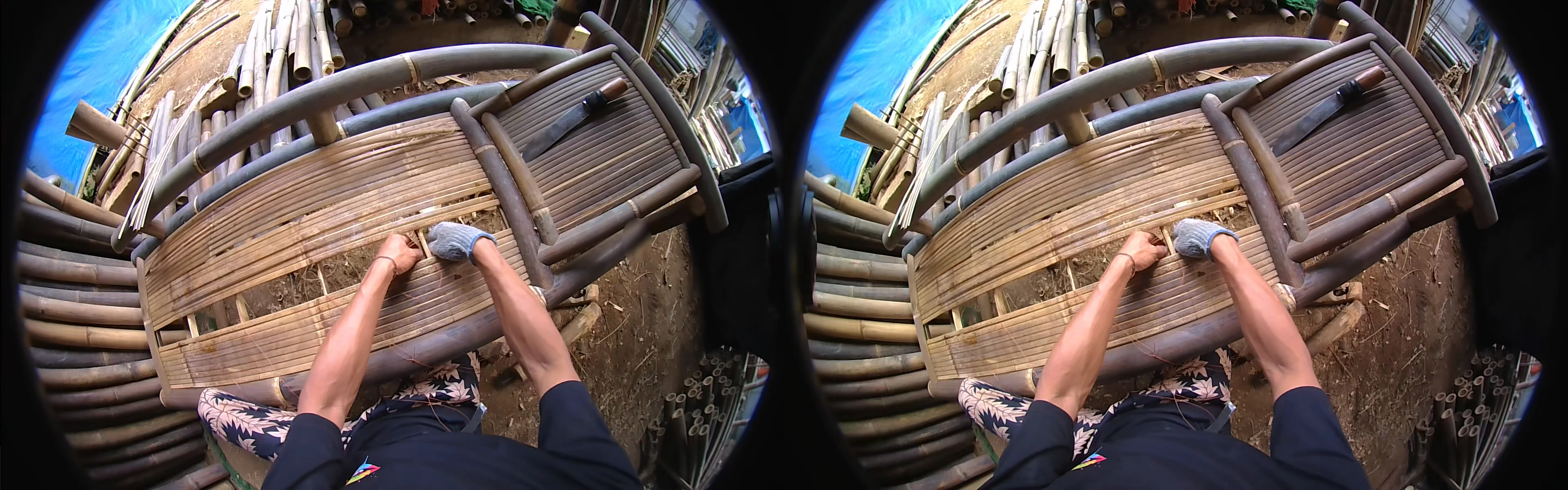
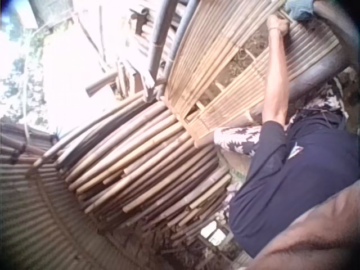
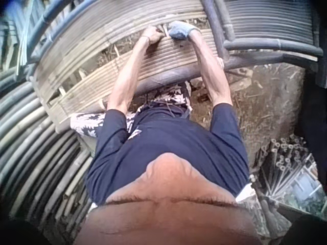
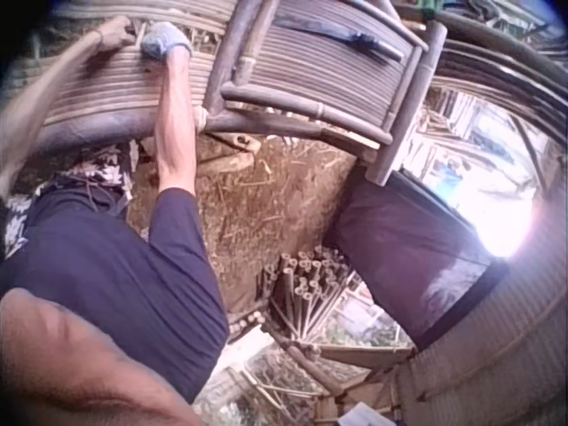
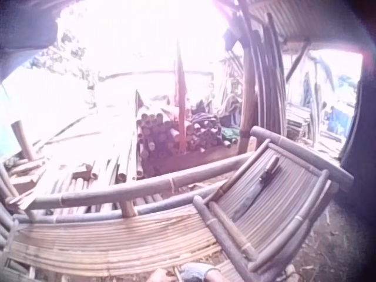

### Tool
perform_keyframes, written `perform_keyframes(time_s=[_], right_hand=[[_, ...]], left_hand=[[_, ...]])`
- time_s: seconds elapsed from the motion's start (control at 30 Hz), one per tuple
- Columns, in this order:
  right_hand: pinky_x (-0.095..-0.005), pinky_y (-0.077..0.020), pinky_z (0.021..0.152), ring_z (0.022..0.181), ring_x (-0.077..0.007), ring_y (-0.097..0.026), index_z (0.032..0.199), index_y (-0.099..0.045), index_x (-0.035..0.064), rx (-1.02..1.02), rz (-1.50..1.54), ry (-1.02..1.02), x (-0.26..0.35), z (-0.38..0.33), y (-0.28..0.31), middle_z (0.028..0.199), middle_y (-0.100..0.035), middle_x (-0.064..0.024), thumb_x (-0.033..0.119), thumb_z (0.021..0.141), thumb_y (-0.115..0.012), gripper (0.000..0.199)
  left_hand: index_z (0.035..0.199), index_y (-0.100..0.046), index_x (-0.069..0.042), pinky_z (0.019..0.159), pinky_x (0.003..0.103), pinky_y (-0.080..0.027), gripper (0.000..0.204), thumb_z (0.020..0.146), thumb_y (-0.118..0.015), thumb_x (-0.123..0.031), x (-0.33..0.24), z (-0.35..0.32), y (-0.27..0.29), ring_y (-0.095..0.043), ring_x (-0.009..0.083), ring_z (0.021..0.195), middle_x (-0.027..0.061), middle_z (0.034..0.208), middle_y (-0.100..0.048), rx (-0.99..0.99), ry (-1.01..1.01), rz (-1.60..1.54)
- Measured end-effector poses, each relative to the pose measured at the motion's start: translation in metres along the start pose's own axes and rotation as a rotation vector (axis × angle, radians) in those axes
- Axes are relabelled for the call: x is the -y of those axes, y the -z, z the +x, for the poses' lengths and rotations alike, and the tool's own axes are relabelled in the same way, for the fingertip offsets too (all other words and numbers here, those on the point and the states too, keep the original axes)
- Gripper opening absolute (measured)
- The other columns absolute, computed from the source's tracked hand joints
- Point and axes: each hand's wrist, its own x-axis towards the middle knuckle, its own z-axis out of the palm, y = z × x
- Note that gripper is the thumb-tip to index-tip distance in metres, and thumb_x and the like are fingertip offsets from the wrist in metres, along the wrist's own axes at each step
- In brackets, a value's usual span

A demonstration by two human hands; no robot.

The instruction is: The person weaves a bamboo frame by hand, pulling a length of fiber through gaps between bamboo slats and tying knots to secure them.

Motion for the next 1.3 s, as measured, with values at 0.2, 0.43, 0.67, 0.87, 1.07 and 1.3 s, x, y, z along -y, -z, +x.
perform_keyframes(time_s=[0.2,0.43,0.67,0.87,1.07,1.3], right_hand=[[-0.0431,-0.0513,0.095,0.104,-0.0336,-0.066,0.11,-0.075,0.016,-0.486,0.061,-0.046,0.072,-0.077,0.031,0.108,-0.071,-0.0151,0.03,0.084,-0.069,0.03],[-0.0403,-0.0515,0.085,0.097,-0.0305,-0.066,0.102,-0.073,0.0125,-0.804,0.124,0.055,0.089,-0.084,-0.008,0.096,-0.071,-0.0091,0.025,0.087,-0.072,0.019],[-0.0367,-0.0541,0.082,0.094,-0.0241,-0.068,0.098,-0.071,0.0056,-0.915,0.59,-0.088,0.095,-0.11,-0.01,0.096,-0.07,-0.0092,0.013,0.092,-0.065,0.011],[-0.0422,-0.0544,0.095,0.078,-0.0184,-0.061,0.087,-0.056,0.0038,-0.749,1.826,0.308,0.115,-0.149,0.04,0.082,-0.059,-0.0066,0.002,0.094,-0.057,0.008],[-0.04,-0.0551,0.087,0.061,-0.0123,-0.052,0.088,-0.06,0.0024,-0.586,1.469,-0.157,0.127,-0.214,0.057,0.067,-0.046,0.0003,0.013,0.097,-0.057,0.015],[-0.0333,-0.052,0.088,0.095,-0.0186,-0.064,0.111,-0.067,-0.0033,-0.57,1.062,-0.129,0.115,-0.233,0.051,0.103,-0.068,-0.0117,0.012,0.093,-0.063,0.024]], left_hand=[[0.087,-0.079,-0.006,0.062,0.028,-0.043,0.016,0.081,-0.078,-0.021,0.004,-0.053,0.04,-0.052,0.0105,0.068,-0.0001,0.08,-0.072,0.054,0.082,-0.671],[0.088,-0.08,-0.005,0.075,0.028,-0.046,0.019,0.08,-0.079,-0.022,-0.022,-0.067,0.033,-0.059,0.0119,0.082,0.0026,0.081,-0.072,0.011,-0.041,-0.559],[0.09,-0.077,-0.007,0.054,0.024,-0.043,0.016,0.086,-0.07,-0.021,-0.013,-0.066,0.031,-0.051,0.0076,0.059,0.0045,0.093,-0.072,-0.09,-0.051,-0.933],[0.095,-0.072,-0.007,0.042,0.022,-0.033,0.014,0.092,-0.064,-0.019,-0.016,-0.066,0.041,-0.04,0.005,0.047,0.0063,0.086,-0.074,-0.093,0.154,-0.877],[0.099,-0.068,-0.001,0.037,0.023,-0.033,0.014,0.094,-0.064,-0.014,-0.006,-0.059,0.031,-0.045,0.0062,0.045,0.0098,0.085,-0.074,0.0,0.161,-0.914],[0.116,-0.061,-0.004,0.075,0.041,-0.058,0.03,0.087,-0.061,-0.012,-0.022,-0.075,0.01,-0.07,0.0268,0.094,0.0186,0.104,-0.071,-0.329,-0.093,-0.193]])
